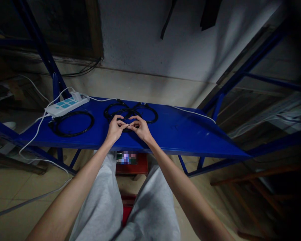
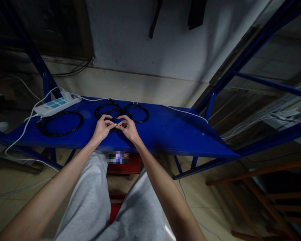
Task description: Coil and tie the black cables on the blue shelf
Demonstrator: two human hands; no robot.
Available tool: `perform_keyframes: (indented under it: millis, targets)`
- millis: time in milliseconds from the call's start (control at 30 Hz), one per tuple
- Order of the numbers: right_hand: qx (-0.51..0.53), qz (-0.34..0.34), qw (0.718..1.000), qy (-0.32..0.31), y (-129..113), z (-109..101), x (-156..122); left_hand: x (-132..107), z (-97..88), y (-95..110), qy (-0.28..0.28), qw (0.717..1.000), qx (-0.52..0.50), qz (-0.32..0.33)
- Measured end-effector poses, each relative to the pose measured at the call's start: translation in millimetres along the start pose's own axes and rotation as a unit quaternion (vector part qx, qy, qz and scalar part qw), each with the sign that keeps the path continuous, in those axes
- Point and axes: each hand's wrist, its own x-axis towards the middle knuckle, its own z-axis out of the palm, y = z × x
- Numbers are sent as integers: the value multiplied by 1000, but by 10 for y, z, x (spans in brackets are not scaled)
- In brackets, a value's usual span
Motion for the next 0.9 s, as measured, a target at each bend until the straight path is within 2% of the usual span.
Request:
perform_keyframes:
  millis: [400,567,700,900]
  targets:
    - [7,-32,999,0,-50,4,-6,4,14,7,1,1000,21,3]
    - [-2,-37,999,-1,-70,8,-11,24,24,-15,-15,999,32,-5]
    - [-26,-37,999,-1,-62,6,-13,5,-9,-14,-38,999,2,-30]
    - [-48,-39,998,17,-29,-14,-7,-45,-34,73,-65,997,-30,-44]
